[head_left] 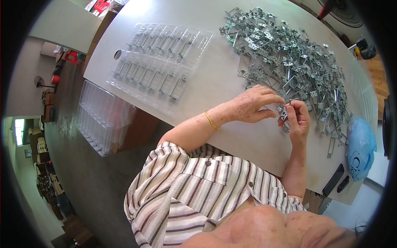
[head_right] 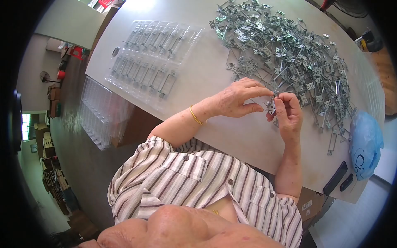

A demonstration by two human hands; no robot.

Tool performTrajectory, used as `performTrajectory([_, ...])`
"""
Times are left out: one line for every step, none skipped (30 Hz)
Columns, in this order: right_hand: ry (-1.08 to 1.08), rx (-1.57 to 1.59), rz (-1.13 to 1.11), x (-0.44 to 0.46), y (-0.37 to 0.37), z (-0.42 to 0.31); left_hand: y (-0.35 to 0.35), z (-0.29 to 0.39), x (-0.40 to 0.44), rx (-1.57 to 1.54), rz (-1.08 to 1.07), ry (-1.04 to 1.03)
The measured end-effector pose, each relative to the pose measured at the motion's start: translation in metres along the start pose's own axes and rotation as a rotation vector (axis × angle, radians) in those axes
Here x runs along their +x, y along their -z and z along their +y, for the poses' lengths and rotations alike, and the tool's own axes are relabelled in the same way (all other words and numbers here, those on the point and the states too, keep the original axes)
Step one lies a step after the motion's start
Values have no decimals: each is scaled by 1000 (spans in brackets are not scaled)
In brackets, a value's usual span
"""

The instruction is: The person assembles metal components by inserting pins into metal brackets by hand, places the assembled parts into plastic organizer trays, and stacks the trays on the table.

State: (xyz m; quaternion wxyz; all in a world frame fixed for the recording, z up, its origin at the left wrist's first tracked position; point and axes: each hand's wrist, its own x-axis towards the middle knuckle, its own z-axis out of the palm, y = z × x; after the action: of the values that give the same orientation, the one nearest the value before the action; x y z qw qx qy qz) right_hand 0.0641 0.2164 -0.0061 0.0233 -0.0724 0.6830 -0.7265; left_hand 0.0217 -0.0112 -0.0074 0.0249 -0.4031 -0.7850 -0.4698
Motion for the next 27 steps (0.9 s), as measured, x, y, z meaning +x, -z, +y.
performTrajectory([5, 2, 2, 0, 0, 1, -1, -1, 0, 10, 9, -2])
performTrajectory([9, 3, 4, 1, 0, 2, -2, -3, -1, 20, 17, -4])
performTrajectory([11, 3, 21, 1, 0, 3, -3, -3, -1, 30, 26, -5])
performTrajectory([13, 3, 39, 0, 0, 4, -3, -2, -1, 50, 90, -10])
performTrajectory([16, 3, 57, 0, -1, 5, -4, 0, 0, 70, 154, -15])
performTrajectory([26, 5, 75, 0, -1, 4, -5, 1, 1, 89, 217, -19])
performTrajectory([37, 7, 93, 0, -2, 4, -6, -1, 1, 85, 248, 0])
performTrajectory([46, 9, 110, 0, -4, 3, -7, -4, 1, 81, 279, 20])
performTrajectory([55, 10, 125, 0, -5, 3, -7, -6, 2, 76, 309, 40])
performTrajectory([62, 11, 140, 1, -6, 3, -7, -6, 2, 101, 332, 33])
performTrajectory([68, 10, 157, 1, -7, 3, -7, -5, 2, 122, 354, 26])
performTrajectory([76, 24, 159, 2, -9, 5, -8, -5, 4, 136, 373, 15])
performTrajectory([83, 28, 172, 4, -11, 8, -9, -5, 5, 136, 398, 24])
performTrajectory([85, 23, 193, 2, -11, 10, -9, -5, 5, 123, 422, 34])
performTrajectory([98, 39, 187, 3, -11, 12, -11, -5, 6, 108, 446, 40])
performTrajectory([93, 50, 195, 3, -11, 13, -12, -7, 5, 116, 440, 65])
performTrajectory([89, 64, 203, 3, -12, 14, -13, -11, 2, 126, 434, 91])
performTrajectory([89, 81, 204, 2, -12, 14, -15, -13, 2, 144, 430, 116])
performTrajectory([91, 83, 208, 2, -12, 13, -15, -11, 3, 132, 430, 132])
performTrajectory([94, 91, 207, 2, -13, 13, -13, -7, 4, 128, 430, 150])
performTrajectory([98, 102, 204, 2, -14, 13, -11, -4, 4, 128, 431, 169])
performTrajectory([110, 86, 208, 2, -15, 13, -12, -3, 3, 93, 396, 169])
performTrajectory([122, 71, 210, 1, -15, 14, -12, -3, 2, 60, 364, 170])
performTrajectory([135, 57, 208, 1, -15, 15, -13, -2, 2, 30, 333, 172])
performTrajectory([166, 17, 199, 1, -15, 18, -14, 0, 3, 9, 307, 151])
performTrajectory([195, -22, 188, 1, -15, 21, -15, 2, 3, -11, 281, 132])
performTrajectory([223, -60, 176, 1, -15, 24, -15, 3, 3, -30, 256, 115])
